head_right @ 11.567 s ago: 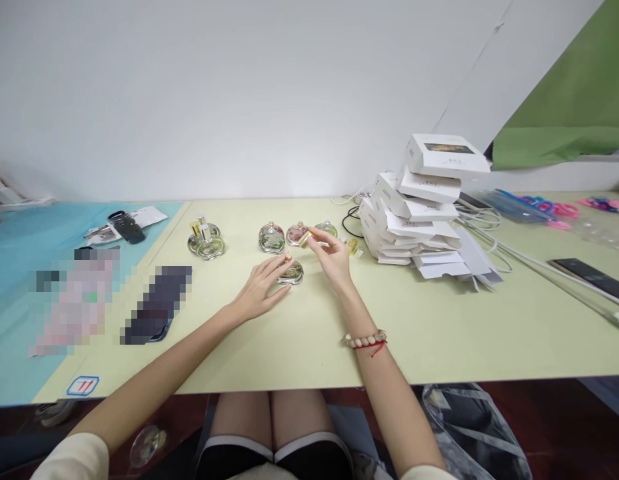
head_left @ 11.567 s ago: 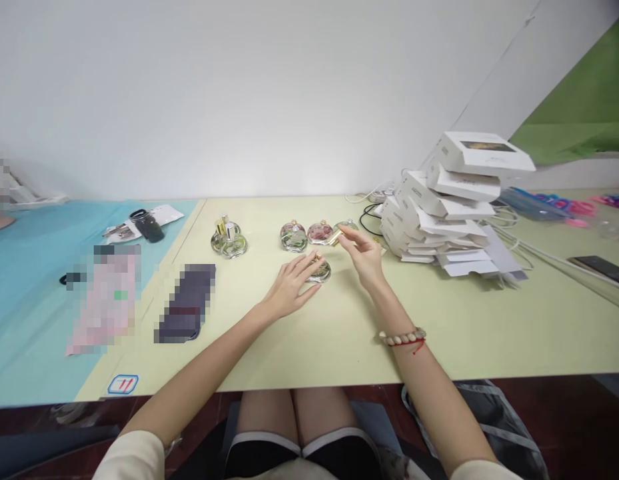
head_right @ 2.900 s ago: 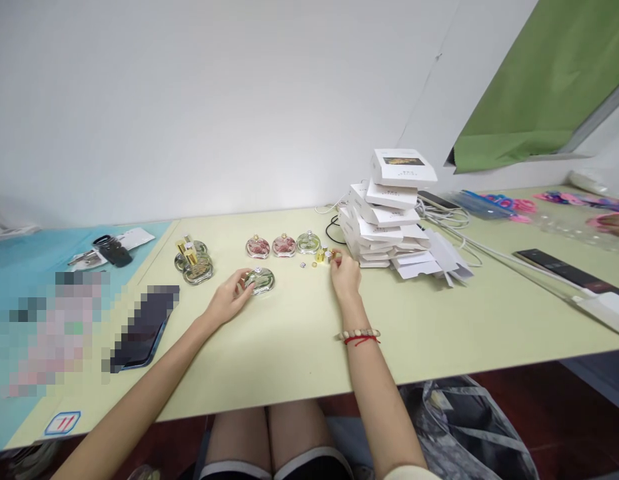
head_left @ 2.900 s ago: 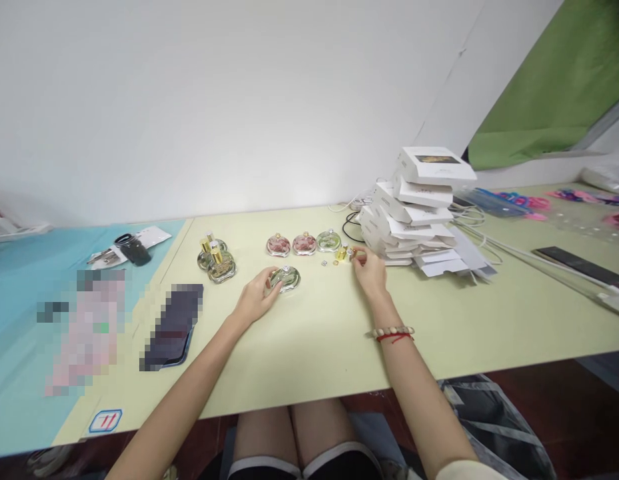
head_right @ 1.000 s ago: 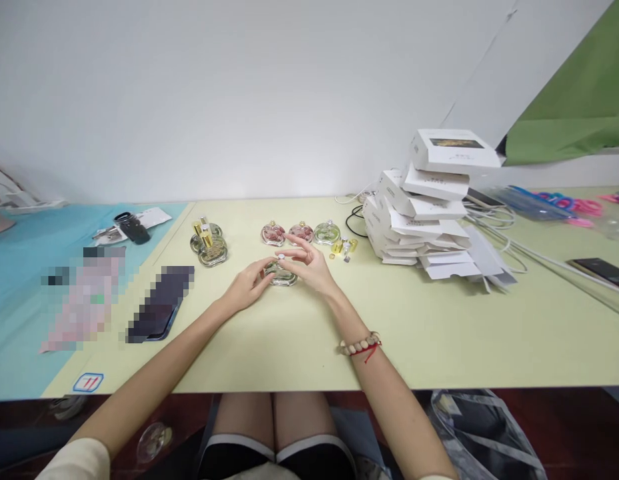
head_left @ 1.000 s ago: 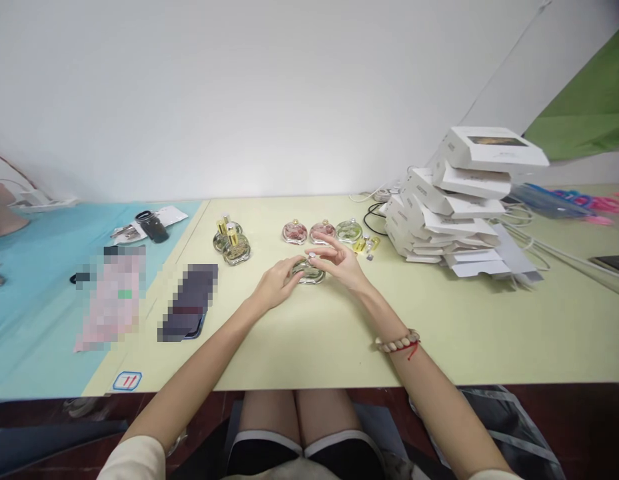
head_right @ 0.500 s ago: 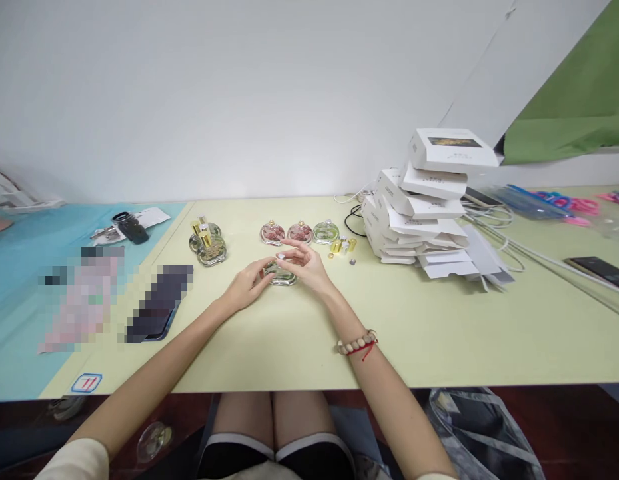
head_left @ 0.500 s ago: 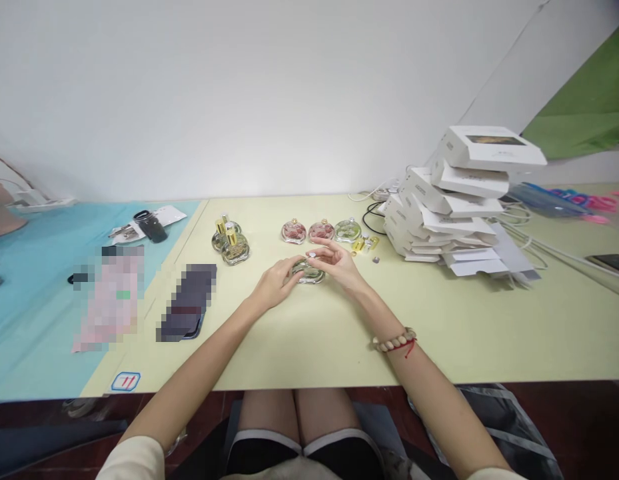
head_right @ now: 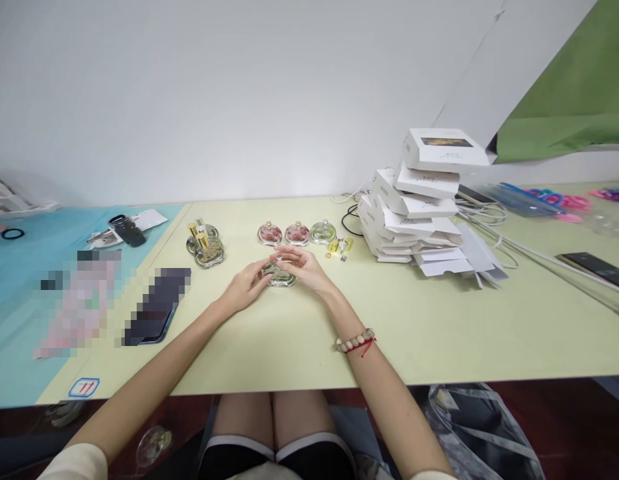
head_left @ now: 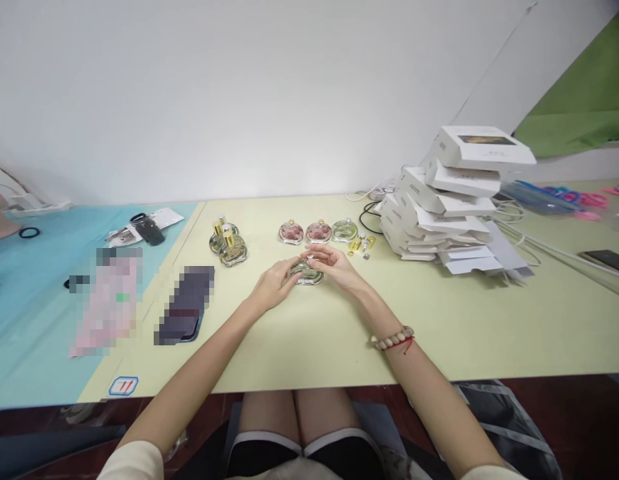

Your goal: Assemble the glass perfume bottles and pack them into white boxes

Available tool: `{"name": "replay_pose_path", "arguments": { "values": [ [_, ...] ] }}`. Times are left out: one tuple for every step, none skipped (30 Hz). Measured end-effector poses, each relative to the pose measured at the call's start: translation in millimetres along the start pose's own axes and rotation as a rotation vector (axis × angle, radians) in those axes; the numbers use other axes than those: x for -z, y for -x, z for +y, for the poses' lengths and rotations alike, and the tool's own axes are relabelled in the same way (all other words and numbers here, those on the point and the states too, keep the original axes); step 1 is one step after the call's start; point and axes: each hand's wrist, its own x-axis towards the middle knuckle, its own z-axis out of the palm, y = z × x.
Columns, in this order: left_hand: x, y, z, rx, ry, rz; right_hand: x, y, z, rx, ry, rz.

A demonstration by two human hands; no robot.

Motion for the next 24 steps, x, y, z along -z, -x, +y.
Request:
{"name": "replay_pose_path", "arguments": {
  "values": [
    [0.3,0.0,0.6,0.003,0.002,0.0,0.0,-0.1,0.9,0.003,0.004,0.003],
    [0.6,0.0,1.2,0.006,0.002,0.003,-0.1,-0.1,1.0,0.004,0.008,-0.001],
    [0.9,-0.1,2.0,0.011,0.001,0.006,-0.2,-0.1,0.3,0.007,0.013,-0.012],
    [1.2,-0.1,2.7,0.016,-0.001,0.007,0.0,-0.1,-1.3,0.014,0.022,-0.029],
    [1.5,-0.1,3.5,0.022,-0.004,0.006,0.8,-0.1,-3.5,0.029,0.039,-0.04],
    [1.8,-0.2,4.2,0.029,-0.005,0.005,2.6,-0.3,-5.9,0.053,0.069,-0.034],
    [2.0,-0.2,4.8,0.034,-0.005,0.002,5.8,-0.5,-8.0,0.084,0.121,0.009],
    [2.2,-0.2,5.4,0.038,-0.004,-0.001,10.6,-0.7,-9.3,0.121,0.204,0.097],
    [2.4,-0.2,5.8,0.04,-0.002,-0.002,16.9,-0.9,-9.5,0.16,0.322,0.226],
    [2.5,-0.2,6.1,0.04,0.001,-0.004,24.9,-0.8,-8.4,0.191,0.47,0.379],
    [2.5,-0.1,6.3,0.04,0.003,-0.005,33.9,-0.4,-5.9,0.206,0.633,0.533],
    [2.5,0.0,6.3,0.042,0.003,-0.005,43.7,0.4,-2.4,0.203,0.793,0.662],
    [2.4,0.1,6.2,0.046,0.002,-0.003,53.5,1.5,2.0,0.178,0.93,0.751],
    [2.4,0.2,6.1,0.051,-0.001,0.0,62.8,2.9,6.6,0.139,1.032,0.797],
    [2.3,0.4,5.9,0.056,-0.004,0.001,71.2,4.4,11.2,0.094,1.102,0.816],
    [2.3,0.5,5.8,0.061,-0.008,0.002,78.3,6.0,15.4,0.05,1.149,0.819],
    [2.3,0.6,5.8,0.064,-0.012,0.003,83.9,7.5,18.9,0.014,1.18,0.817],
    [2.3,0.8,5.8,0.065,-0.016,0.002,88.2,8.7,21.7,-0.014,1.203,0.815],
    [2.4,0.9,6.0,0.064,-0.019,0.003,91.2,9.6,23.7,-0.033,1.222,0.816],
    [2.4,1.0,6.3,0.064,-0.022,0.004,93.1,10.1,25.0,-0.044,1.236,0.82],
    [2.5,1.1,6.5,0.064,-0.025,0.004,94.0,10.3,25.9,-0.048,1.249,0.822],
    [2.6,1.2,6.8,0.065,-0.029,0.005,94.3,10.2,26.4,-0.045,1.263,0.82],
    [2.6,1.3,7.0,0.065,-0.032,0.006,94.1,9.8,26.8,-0.04,1.277,0.814],
    [2.6,1.3,7.1,0.064,-0.033,0.006,93.6,9.2,27.1,-0.036,1.293,0.8]
  ]
}}
